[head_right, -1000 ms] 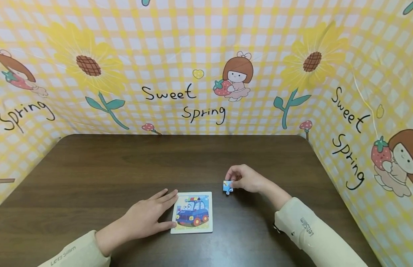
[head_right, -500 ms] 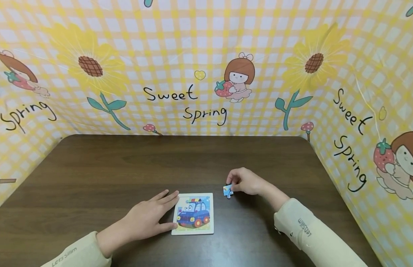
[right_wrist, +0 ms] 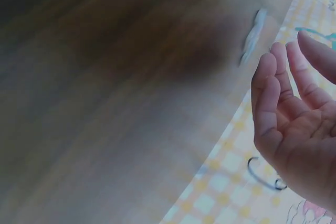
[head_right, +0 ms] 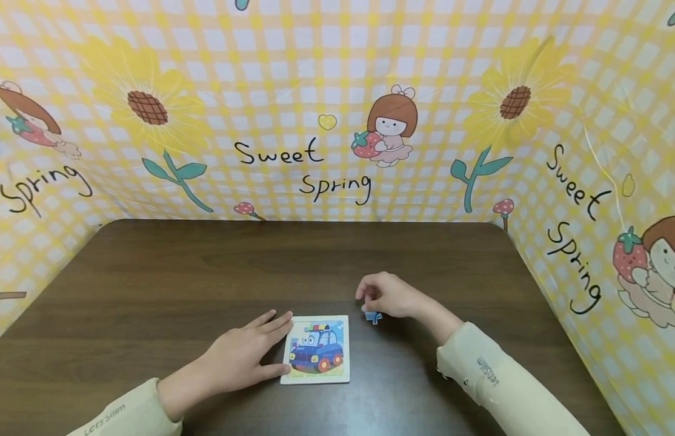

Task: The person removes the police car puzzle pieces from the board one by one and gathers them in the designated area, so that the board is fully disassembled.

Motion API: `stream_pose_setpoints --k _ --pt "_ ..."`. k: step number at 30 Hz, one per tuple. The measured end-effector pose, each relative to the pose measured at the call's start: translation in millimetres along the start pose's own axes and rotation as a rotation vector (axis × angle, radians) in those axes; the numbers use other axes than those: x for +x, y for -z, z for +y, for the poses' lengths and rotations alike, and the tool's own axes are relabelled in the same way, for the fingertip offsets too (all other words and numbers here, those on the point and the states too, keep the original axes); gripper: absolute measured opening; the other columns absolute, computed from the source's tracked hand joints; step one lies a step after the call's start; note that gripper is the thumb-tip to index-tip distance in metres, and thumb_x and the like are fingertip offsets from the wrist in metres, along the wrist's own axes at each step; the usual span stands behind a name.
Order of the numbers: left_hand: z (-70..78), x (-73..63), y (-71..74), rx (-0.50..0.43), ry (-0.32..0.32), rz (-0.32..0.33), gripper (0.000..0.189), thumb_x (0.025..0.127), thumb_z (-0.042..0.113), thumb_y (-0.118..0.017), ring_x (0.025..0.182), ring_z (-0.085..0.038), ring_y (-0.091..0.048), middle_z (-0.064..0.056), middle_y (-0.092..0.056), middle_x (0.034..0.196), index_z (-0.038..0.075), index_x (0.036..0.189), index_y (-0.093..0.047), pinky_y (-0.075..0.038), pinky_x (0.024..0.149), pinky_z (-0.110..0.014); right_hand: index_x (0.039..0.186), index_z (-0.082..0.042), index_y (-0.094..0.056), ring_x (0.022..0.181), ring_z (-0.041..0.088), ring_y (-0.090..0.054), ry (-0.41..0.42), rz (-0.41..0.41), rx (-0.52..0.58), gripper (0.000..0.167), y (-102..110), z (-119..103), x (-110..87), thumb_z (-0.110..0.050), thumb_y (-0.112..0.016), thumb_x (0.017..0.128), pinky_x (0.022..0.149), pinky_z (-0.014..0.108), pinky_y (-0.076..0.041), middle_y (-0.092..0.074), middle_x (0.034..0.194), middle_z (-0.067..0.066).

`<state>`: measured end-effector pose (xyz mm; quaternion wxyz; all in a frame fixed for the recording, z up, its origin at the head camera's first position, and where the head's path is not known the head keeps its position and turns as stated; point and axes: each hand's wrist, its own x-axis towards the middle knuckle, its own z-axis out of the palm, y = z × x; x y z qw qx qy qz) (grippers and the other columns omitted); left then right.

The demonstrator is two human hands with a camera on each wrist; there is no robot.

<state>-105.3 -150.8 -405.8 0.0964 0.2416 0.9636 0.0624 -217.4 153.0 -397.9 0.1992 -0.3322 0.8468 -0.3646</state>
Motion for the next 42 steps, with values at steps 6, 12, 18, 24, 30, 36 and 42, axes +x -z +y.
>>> stream_pose_setpoints --k 6,12,18,24,30,36,42 --pt "0.6 0.5 0.2 -0.001 0.004 -0.003 0.079 0.088 0.059 -0.065 0.144 -0.034 -0.040 -0.003 -0.043 0.157 0.009 0.147 -0.049 -0.056 0.086 -0.051 0.105 -0.001 -0.068 0.067 0.009 -0.054 0.048 -0.068 0.005 0.014 -12.7 -14.8 18.7 -0.001 -0.068 0.091 0.064 0.021 -0.047 -0.063 0.081 0.002" --pt "0.3 0.8 0.0 -0.004 0.005 0.000 0.079 0.088 0.060 -0.065 0.144 -0.034 -0.041 -0.003 -0.043 0.157 0.009 0.147 -0.050 -0.056 0.087 -0.051 0.109 -0.003 -0.069 0.068 0.008 -0.052 0.112 -0.148 -0.007 0.017 -25.3 -30.3 34.0 -0.003 -0.068 0.092 0.062 0.020 -0.045 -0.063 0.085 0.002" --pt "0.6 -0.3 -0.5 -0.002 -0.007 0.015 0.078 0.088 0.058 -0.066 0.143 -0.035 -0.042 -0.004 -0.045 0.156 0.008 0.146 -0.051 -0.057 0.085 -0.050 0.109 -0.006 -0.070 0.073 0.007 -0.051 0.150 -0.195 -0.076 0.018 -39.1 -40.2 42.4 -0.004 -0.069 0.092 0.068 0.019 -0.046 -0.062 0.091 0.005" --pt "-0.1 -0.3 -1.0 0.000 -0.015 0.035 0.077 0.087 0.057 -0.067 0.142 -0.035 -0.043 -0.005 -0.046 0.155 0.008 0.145 -0.052 -0.058 0.080 -0.050 0.112 -0.011 -0.069 0.074 0.008 -0.050 0.129 -0.222 -0.170 0.023 -48.3 -45.2 45.3 -0.005 -0.071 0.090 0.070 0.020 -0.045 -0.059 0.096 0.005" --pt "-0.7 -0.1 -0.2 -0.005 -0.012 0.020 0.078 0.088 0.058 -0.066 0.143 -0.035 -0.042 -0.005 -0.045 0.155 0.008 0.146 -0.051 -0.058 0.080 -0.051 0.114 -0.016 -0.069 0.081 0.014 -0.052 0.112 -0.244 -0.230 0.027 -52.4 -45.4 46.9 -0.007 -0.073 0.089 0.072 0.021 -0.044 -0.057 0.099 0.002" --pt "0.3 -0.4 0.3 -0.012 -0.015 0.013 0.078 0.088 0.057 -0.067 0.143 -0.036 -0.042 -0.005 -0.045 0.155 0.007 0.145 -0.051 -0.057 0.081 -0.052 0.116 -0.018 -0.068 0.086 0.016 -0.053 0.112 -0.258 -0.261 0.030 -54.8 -47.2 46.5 -0.006 -0.074 0.088 0.076 0.022 -0.044 -0.056 0.102 0.002" --pt "0.9 -0.1 0.9 -0.018 -0.015 0.022 0.078 0.088 0.056 -0.068 0.143 -0.037 -0.042 -0.006 -0.045 0.155 0.006 0.145 -0.051 -0.057 0.081 -0.052 0.114 -0.018 -0.067 0.092 0.014 -0.054 0.112 -0.247 -0.287 0.031 -56.9 -48.1 46.0 -0.005 -0.074 0.088 0.082 0.023 -0.046 -0.055 0.106 0.002"
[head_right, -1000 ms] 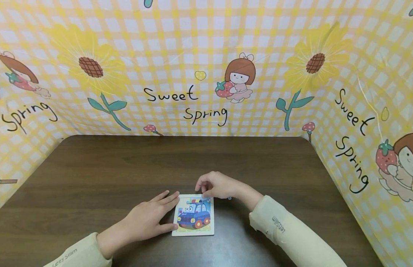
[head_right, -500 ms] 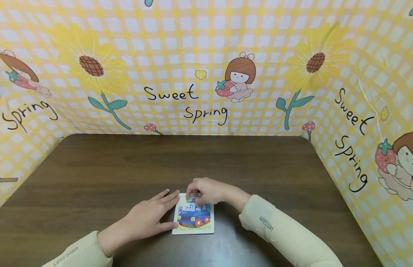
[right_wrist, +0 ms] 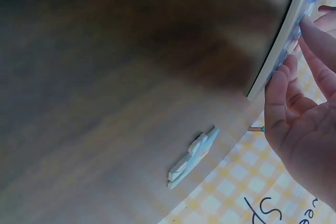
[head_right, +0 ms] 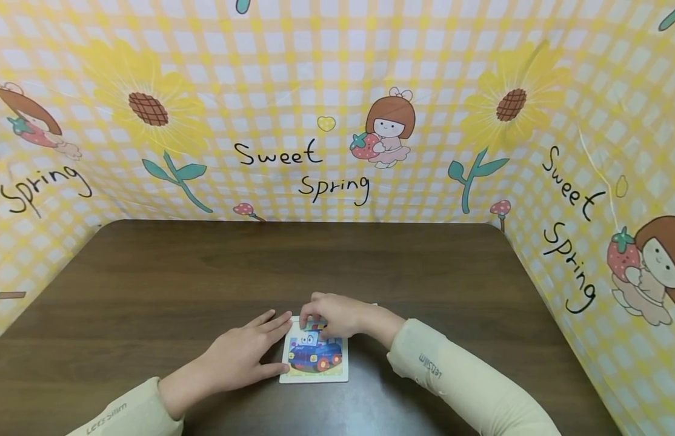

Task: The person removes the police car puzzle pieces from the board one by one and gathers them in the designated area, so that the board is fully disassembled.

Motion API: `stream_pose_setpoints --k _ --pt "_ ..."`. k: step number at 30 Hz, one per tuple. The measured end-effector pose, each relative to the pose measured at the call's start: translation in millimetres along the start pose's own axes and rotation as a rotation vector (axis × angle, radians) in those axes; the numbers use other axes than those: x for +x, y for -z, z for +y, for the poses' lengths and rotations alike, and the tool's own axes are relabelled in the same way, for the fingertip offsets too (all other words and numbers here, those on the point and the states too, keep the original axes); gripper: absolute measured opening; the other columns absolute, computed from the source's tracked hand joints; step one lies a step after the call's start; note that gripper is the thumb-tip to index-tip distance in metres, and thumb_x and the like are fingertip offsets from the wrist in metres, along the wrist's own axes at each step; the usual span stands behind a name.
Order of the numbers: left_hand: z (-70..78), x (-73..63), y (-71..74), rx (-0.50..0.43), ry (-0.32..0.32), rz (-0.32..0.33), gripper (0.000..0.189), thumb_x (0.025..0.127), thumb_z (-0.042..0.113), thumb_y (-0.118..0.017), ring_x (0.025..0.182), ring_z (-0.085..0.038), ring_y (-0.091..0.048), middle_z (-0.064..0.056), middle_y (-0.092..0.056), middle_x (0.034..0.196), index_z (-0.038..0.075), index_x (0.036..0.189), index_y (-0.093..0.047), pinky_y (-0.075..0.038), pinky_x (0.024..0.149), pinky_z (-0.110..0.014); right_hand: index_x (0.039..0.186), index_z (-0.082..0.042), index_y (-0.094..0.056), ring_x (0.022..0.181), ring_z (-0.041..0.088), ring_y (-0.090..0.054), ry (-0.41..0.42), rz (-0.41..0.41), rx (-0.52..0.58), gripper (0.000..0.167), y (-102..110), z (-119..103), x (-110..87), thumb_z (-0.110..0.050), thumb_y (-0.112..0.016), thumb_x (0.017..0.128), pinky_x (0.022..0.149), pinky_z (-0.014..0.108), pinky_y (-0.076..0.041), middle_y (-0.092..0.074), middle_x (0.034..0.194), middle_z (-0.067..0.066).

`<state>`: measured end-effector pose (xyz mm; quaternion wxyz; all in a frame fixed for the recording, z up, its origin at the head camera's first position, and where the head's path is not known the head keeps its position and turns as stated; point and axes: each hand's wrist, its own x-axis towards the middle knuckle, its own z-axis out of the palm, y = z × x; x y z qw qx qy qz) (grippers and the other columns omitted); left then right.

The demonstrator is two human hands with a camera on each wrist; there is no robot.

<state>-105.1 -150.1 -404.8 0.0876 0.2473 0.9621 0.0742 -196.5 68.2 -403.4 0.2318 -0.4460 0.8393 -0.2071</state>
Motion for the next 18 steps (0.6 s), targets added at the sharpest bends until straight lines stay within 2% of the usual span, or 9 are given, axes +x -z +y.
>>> stream_pose_setpoints --k 9,13,18 --pt "-0.1 -0.8 0.3 -0.012 0.008 -0.008 0.078 0.088 0.057 -0.067 0.143 -0.037 -0.041 -0.006 -0.045 0.156 0.007 0.145 -0.051 -0.058 0.082 -0.051 0.116 -0.018 -0.065 0.094 0.014 -0.053 -0.012 0.028 0.016 0.030 -1.8 -1.8 -2.9 -0.006 -0.073 0.089 0.085 0.024 -0.047 -0.055 0.110 0.000" --pt "-0.3 -0.6 0.1 -0.015 0.009 -0.014 0.078 0.088 0.057 -0.067 0.143 -0.037 -0.041 -0.006 -0.044 0.156 0.007 0.146 -0.050 -0.058 0.081 -0.051 0.117 -0.012 -0.064 0.089 0.014 -0.053 -0.028 0.059 0.047 0.030 -1.5 -0.7 -3.4 -0.005 -0.073 0.089 0.081 0.023 -0.046 -0.057 0.106 0.002" --pt "-1.1 -0.2 -1.0 -0.009 0.011 -0.015 0.079 0.088 0.058 -0.066 0.144 -0.036 -0.041 -0.006 -0.044 0.156 0.007 0.146 -0.050 -0.057 0.083 -0.052 0.109 -0.007 -0.067 0.081 0.014 -0.054 -0.025 0.110 0.084 0.021 -0.6 2.2 -4.5 -0.002 -0.071 0.089 0.074 0.020 -0.045 -0.059 0.098 0.005"
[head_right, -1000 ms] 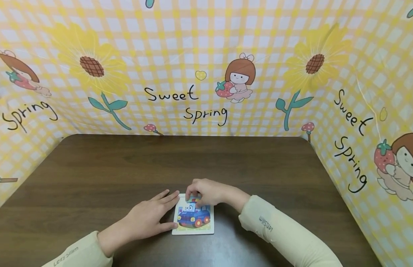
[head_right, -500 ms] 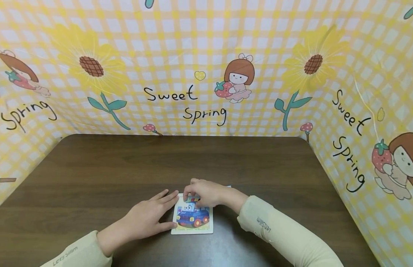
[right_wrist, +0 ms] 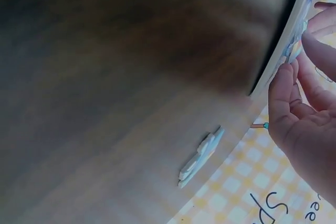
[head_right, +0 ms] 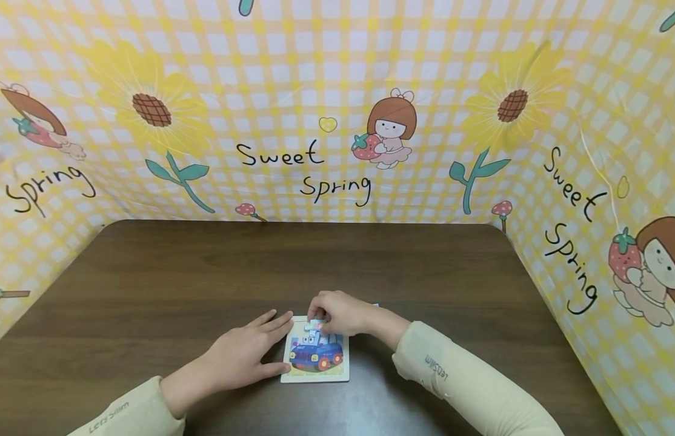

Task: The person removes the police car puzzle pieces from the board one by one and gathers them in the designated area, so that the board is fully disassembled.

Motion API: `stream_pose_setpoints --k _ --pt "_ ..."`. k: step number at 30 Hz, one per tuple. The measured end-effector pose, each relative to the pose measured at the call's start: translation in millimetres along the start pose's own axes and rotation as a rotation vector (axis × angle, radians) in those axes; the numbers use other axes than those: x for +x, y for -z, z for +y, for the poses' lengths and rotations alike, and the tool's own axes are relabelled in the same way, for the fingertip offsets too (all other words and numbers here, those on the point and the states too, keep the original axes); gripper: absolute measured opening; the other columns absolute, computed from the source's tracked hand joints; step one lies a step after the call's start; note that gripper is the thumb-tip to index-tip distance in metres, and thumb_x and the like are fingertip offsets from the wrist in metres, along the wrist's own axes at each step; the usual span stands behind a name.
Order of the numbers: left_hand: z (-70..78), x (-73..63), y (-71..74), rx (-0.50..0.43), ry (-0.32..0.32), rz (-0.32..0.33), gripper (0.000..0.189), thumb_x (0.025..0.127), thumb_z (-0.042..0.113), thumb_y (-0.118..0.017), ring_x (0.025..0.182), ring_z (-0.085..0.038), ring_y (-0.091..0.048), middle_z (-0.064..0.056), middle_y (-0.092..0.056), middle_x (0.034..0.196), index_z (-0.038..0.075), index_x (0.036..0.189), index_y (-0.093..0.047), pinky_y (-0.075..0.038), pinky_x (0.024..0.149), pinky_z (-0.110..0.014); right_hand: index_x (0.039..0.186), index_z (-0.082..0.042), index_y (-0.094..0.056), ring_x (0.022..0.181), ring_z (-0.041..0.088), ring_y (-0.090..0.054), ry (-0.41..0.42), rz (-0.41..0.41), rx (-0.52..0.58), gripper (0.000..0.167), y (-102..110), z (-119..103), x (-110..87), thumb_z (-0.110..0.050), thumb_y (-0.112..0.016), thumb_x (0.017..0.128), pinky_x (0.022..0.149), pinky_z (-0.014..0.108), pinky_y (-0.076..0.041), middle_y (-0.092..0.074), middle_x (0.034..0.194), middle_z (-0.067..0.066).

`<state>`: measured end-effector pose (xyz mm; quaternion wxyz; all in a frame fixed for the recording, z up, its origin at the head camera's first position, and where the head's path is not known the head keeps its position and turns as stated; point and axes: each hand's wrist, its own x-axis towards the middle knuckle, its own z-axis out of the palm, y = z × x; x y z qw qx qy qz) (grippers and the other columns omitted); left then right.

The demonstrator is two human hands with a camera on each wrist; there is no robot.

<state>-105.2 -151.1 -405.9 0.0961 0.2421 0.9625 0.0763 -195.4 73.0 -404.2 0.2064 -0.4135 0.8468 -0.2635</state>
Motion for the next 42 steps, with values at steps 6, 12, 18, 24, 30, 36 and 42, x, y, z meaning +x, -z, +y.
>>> stream_pose_setpoints --k 6,12,18,24,30,36,42 --pt "-0.1 1.1 -1.0 0.004 0.007 -0.015 0.079 0.088 0.059 -0.065 0.144 -0.036 -0.040 -0.005 -0.043 0.157 0.008 0.147 -0.049 -0.057 0.085 -0.052 0.101 -0.010 -0.069 0.079 0.009 -0.054 0.049 0.012 0.075 0.013 3.2 2.4 -0.4 -0.001 -0.068 0.091 0.073 0.020 -0.047 -0.062 0.091 0.002" --pt "0.9 1.6 -1.3 0.001 0.014 -0.016 0.080 0.088 0.059 -0.066 0.144 -0.035 -0.040 -0.004 -0.043 0.157 0.009 0.147 -0.049 -0.056 0.085 -0.053 0.100 -0.007 -0.069 0.076 0.004 -0.054 0.056 -0.006 0.141 0.014 6.6 1.3 -0.5 0.003 -0.066 0.092 0.072 0.019 -0.049 -0.064 0.085 0.000" --pt "1.3 2.3 -2.2 0.012 0.005 -0.003 0.079 0.088 0.058 -0.066 0.144 -0.035 -0.041 -0.005 -0.044 0.156 0.008 0.146 -0.050 -0.056 0.086 -0.053 0.100 -0.007 -0.069 0.077 0.006 -0.056 0.058 0.017 0.189 0.014 11.2 5.1 -4.6 0.002 -0.064 0.093 0.074 0.022 -0.050 -0.064 0.085 0.002" --pt "1.4 2.5 -1.3 0.009 0.008 -0.015 0.079 0.088 0.059 -0.065 0.145 -0.035 -0.039 -0.005 -0.043 0.157 0.008 0.147 -0.049 -0.056 0.087 -0.052 0.102 -0.008 -0.070 0.079 0.008 -0.056 0.051 0.055 0.212 0.013 19.8 12.1 -11.6 0.001 -0.065 0.093 0.076 0.023 -0.051 -0.064 0.086 0.001" --pt "1.3 2.5 -1.1 0.011 0.009 -0.009 0.079 0.088 0.059 -0.066 0.145 -0.035 -0.040 -0.005 -0.043 0.157 0.008 0.147 -0.049 -0.057 0.085 -0.052 0.102 -0.006 -0.069 0.078 0.009 -0.057 0.045 0.091 0.232 0.011 27.6 19.8 -20.2 -0.002 -0.066 0.093 0.073 0.024 -0.052 -0.065 0.086 0.004" --pt "1.2 1.8 -1.9 0.011 0.015 -0.005 0.079 0.088 0.058 -0.066 0.145 -0.034 -0.040 -0.004 -0.043 0.157 0.008 0.147 -0.049 -0.056 0.085 -0.053 0.101 -0.005 -0.069 0.074 0.010 -0.057 0.030 0.107 0.264 0.009 30.5 28.7 -32.0 -0.004 -0.066 0.093 0.067 0.023 -0.051 -0.064 0.084 0.005" --pt "1.6 1.0 -1.4 0.013 0.017 0.004 0.079 0.088 0.057 -0.067 0.144 -0.034 -0.040 -0.004 -0.043 0.157 0.008 0.146 -0.050 -0.057 0.083 -0.053 0.101 -0.003 -0.069 0.074 0.010 -0.057 0.035 0.123 0.270 0.009 34.2 40.2 -46.2 -0.002 -0.066 0.093 0.070 0.024 -0.051 -0.065 0.083 0.007"
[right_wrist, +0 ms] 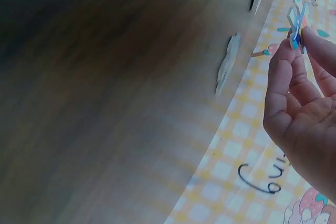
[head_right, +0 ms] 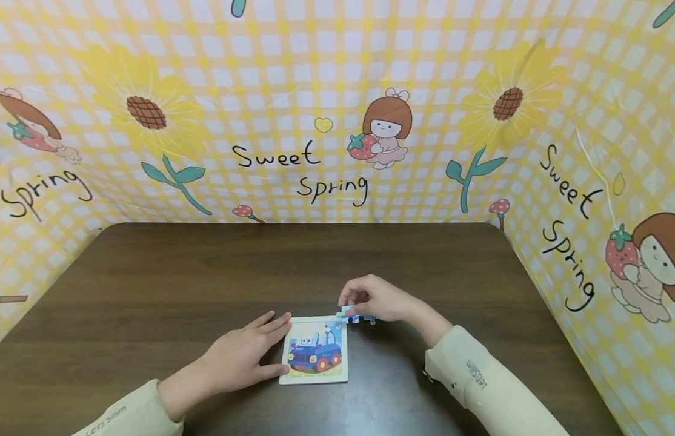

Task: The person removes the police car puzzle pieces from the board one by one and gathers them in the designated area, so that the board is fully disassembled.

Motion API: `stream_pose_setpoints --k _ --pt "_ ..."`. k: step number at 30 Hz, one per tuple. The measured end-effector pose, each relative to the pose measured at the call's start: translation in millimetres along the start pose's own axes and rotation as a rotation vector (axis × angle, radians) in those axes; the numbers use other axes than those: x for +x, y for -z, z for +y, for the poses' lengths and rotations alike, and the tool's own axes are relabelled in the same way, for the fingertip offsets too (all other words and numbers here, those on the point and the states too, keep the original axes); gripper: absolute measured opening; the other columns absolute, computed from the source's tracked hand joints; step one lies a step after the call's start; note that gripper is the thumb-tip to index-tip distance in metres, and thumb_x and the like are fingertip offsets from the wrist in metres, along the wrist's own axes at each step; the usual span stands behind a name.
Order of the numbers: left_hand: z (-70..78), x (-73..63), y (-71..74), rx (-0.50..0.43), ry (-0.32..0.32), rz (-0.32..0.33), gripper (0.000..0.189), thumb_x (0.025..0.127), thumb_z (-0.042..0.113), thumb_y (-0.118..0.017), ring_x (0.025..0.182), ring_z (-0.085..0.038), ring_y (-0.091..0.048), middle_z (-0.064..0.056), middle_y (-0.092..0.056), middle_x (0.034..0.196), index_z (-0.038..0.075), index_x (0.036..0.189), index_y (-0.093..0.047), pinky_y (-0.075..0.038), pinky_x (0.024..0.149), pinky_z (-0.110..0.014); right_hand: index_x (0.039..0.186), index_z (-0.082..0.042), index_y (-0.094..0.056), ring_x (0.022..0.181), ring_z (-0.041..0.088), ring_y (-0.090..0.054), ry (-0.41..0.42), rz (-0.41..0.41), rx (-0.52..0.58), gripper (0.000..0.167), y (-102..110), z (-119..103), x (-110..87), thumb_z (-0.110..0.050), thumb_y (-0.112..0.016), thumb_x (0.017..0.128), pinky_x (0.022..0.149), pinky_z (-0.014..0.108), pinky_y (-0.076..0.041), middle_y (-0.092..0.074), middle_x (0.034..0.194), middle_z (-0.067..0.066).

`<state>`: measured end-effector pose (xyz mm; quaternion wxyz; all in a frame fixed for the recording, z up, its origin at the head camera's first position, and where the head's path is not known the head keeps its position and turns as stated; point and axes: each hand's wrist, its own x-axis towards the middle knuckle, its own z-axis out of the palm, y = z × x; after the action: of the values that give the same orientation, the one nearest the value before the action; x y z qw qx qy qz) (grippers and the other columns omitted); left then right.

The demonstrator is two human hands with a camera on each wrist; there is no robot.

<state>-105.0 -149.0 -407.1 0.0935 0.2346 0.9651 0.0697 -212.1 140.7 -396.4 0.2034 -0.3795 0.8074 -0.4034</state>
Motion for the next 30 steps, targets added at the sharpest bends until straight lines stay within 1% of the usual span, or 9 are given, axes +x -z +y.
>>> stream_pose_setpoints --k 7,10,18,24,30 --pt "-0.3 -0.6 -0.6 -0.002 -0.006 0.012 0.078 0.088 0.056 -0.068 0.144 -0.034 -0.041 -0.005 -0.044 0.156 0.007 0.146 -0.050 -0.057 0.082 -0.053 0.101 -0.002 -0.069 0.077 0.009 -0.057 -0.009 0.029 -0.005 0.010 12.5 9.9 -15.6 -0.001 -0.068 0.091 0.073 0.024 -0.052 -0.065 0.084 0.007" --pt "-0.5 -0.4 -0.9 0.000 -0.009 0.014 0.078 0.087 0.056 -0.068 0.144 -0.035 -0.041 -0.005 -0.044 0.156 0.007 0.146 -0.050 -0.057 0.082 -0.053 0.101 -0.001 -0.069 0.078 0.009 -0.057 -0.016 0.039 0.000 0.010 18.7 13.8 -23.2 -0.001 -0.068 0.091 0.071 0.024 -0.052 -0.065 0.084 0.008" --pt "-0.1 -0.2 0.4 -0.008 -0.004 0.009 0.077 0.088 0.056 -0.068 0.144 -0.034 -0.041 -0.004 -0.044 0.156 0.008 0.146 -0.050 -0.057 0.083 -0.052 0.102 0.000 -0.069 0.077 0.013 -0.055 -0.066 0.087 -0.030 0.012 37.0 18.5 -37.0 -0.001 -0.068 0.091 0.069 0.023 -0.049 -0.064 0.085 0.008" --pt "-0.1 -1.2 0.8 -0.014 -0.020 0.020 0.076 0.088 0.053 -0.068 0.143 -0.035 -0.042 -0.006 -0.045 0.155 0.006 0.145 -0.051 -0.058 0.079 -0.048 0.102 0.001 -0.069 0.075 0.012 -0.054 -0.097 0.073 -0.030 0.011 41.3 25.4 -41.8 0.000 -0.066 0.091 0.066 0.022 -0.048 -0.063 0.084 0.009" --pt "-0.3 -0.8 0.0 -0.009 -0.018 0.010 0.077 0.089 0.055 -0.067 0.144 -0.035 -0.041 -0.005 -0.044 0.156 0.007 0.146 -0.050 -0.058 0.081 -0.049 0.102 0.004 -0.067 0.071 0.010 -0.053 -0.118 0.041 -0.014 0.011 39.1 29.1 -45.0 0.002 -0.066 0.090 0.065 0.022 -0.047 -0.062 0.082 0.011"
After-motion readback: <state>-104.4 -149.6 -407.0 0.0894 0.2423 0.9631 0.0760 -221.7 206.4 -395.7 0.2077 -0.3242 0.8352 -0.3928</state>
